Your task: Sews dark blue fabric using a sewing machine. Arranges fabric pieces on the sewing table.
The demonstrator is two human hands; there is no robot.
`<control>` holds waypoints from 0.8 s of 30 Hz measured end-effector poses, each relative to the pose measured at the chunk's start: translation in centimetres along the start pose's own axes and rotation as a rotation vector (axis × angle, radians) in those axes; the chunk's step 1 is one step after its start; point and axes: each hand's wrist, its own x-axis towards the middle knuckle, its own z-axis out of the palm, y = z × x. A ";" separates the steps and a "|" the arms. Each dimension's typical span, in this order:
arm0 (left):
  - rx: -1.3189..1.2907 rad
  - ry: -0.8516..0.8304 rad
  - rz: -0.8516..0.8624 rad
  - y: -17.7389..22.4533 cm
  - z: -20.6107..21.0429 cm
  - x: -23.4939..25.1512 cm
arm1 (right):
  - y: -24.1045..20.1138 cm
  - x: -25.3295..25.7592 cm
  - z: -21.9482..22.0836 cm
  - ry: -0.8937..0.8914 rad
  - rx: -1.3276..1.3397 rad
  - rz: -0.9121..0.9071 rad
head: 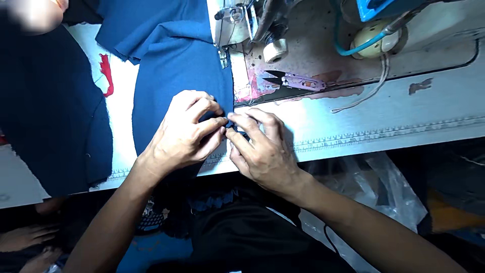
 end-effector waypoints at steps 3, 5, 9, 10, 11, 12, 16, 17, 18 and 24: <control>-0.108 0.005 -0.028 -0.7 0.2 -0.4 | 0.0 0.0 -0.1 -0.033 -0.025 -0.012; -0.083 -0.025 -0.036 -1.0 0.4 -0.6 | 0.0 0.2 -0.1 -0.051 -0.052 -0.010; -0.031 -0.040 -0.023 -2.1 0.4 0.0 | 0.5 1.4 -0.3 -0.085 -0.085 -0.003; -0.024 -0.033 -0.024 -2.5 0.3 0.4 | 0.8 1.9 -0.4 -0.101 -0.096 0.000; -0.014 -0.033 -0.026 -3.0 0.2 0.7 | 1.1 2.5 -0.5 -0.111 -0.100 0.003; -0.005 -0.037 -0.027 -3.4 0.1 1.1 | 1.4 3.1 -0.6 -0.119 -0.104 0.005; 0.052 -0.072 -0.083 -3.3 -0.5 2.4 | 2.0 4.5 -1.0 -0.146 -0.093 0.018; 0.073 -0.084 -0.112 -2.8 -0.6 2.5 | 1.8 4.4 -1.1 -0.149 -0.071 0.045; 0.080 -0.072 -0.139 -2.4 -0.5 2.6 | 1.6 4.2 -1.2 -0.137 -0.029 0.087; -0.123 0.139 -0.237 -1.6 0.2 2.0 | 0.7 3.3 -0.8 0.001 0.151 0.321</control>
